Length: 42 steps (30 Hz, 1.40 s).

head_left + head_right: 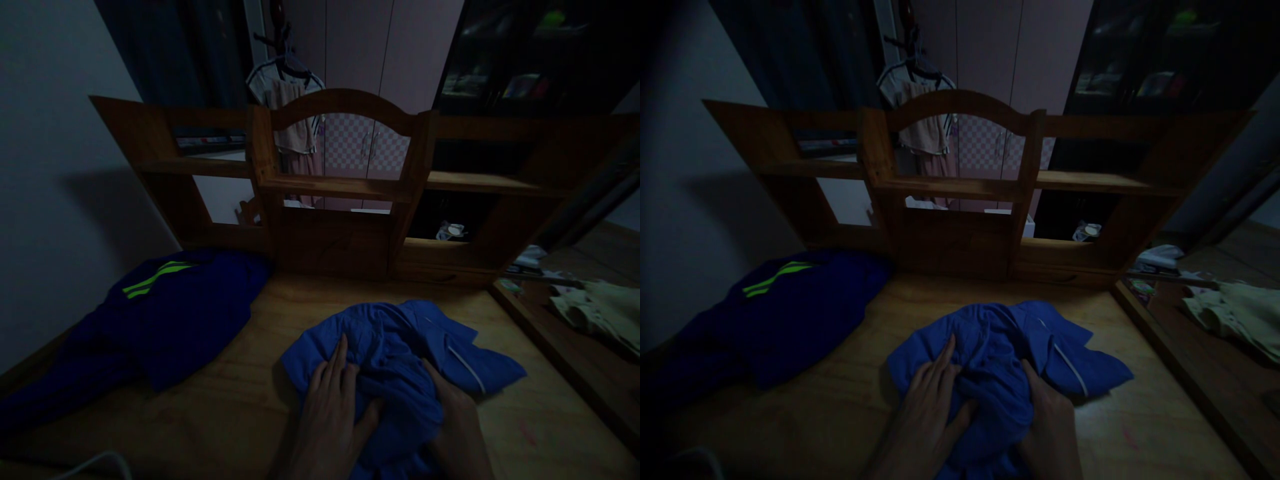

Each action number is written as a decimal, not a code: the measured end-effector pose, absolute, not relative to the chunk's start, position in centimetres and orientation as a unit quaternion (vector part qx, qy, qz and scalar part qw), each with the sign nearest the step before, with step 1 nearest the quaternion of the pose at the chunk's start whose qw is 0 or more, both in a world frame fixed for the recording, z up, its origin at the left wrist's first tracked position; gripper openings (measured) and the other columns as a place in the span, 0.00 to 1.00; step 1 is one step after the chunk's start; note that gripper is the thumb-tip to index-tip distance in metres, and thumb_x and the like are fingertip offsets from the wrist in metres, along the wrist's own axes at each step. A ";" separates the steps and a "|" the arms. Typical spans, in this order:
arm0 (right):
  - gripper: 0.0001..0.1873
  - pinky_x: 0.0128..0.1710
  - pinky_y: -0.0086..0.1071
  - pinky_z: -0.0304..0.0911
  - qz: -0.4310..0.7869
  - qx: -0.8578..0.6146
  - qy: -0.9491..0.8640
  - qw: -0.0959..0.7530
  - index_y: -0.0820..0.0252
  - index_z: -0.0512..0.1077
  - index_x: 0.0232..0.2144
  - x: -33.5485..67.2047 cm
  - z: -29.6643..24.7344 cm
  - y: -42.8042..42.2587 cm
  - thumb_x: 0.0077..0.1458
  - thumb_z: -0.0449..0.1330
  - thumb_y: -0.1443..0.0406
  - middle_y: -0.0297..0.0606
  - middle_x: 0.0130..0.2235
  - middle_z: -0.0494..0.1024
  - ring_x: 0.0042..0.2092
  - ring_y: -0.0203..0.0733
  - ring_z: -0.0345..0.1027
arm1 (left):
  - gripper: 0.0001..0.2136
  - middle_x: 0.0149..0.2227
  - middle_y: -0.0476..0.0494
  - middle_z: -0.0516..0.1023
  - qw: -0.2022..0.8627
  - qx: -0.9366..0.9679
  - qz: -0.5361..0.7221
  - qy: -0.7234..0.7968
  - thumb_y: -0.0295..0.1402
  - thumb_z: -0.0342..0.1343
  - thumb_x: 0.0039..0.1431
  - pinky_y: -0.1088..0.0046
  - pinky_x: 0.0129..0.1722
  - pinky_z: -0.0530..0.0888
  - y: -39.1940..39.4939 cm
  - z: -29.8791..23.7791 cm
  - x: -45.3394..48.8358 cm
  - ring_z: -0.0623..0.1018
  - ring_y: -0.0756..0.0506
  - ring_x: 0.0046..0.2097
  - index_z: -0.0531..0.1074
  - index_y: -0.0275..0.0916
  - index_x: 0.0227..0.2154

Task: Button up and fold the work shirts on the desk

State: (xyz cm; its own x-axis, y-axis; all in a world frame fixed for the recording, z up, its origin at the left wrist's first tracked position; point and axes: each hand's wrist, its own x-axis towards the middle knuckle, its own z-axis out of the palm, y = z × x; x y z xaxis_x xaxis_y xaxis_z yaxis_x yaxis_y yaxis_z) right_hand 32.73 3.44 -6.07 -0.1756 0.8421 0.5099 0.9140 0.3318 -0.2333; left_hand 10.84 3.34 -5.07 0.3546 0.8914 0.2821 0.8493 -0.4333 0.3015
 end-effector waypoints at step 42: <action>0.25 0.37 0.33 0.72 -0.049 -0.590 -0.756 0.281 0.75 0.68 0.48 32.1 -5.3 3.2 0.55 0.48 0.61 0.54 0.42 0.78 0.41 0.50 0.75 | 0.21 0.67 0.31 0.47 0.043 0.822 0.209 0.528 0.46 0.43 0.64 0.51 0.55 0.69 3.3 -4.8 10.7 0.61 0.37 0.63 0.63 0.37 0.51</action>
State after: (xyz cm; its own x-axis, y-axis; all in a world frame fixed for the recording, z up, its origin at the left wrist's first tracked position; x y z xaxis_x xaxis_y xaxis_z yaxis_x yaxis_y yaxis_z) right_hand 32.11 3.25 -5.25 -0.1468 0.8639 0.4818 0.9184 0.2999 -0.2580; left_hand 10.72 3.32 -4.80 0.3561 0.8857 0.2978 0.8499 -0.4395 0.2907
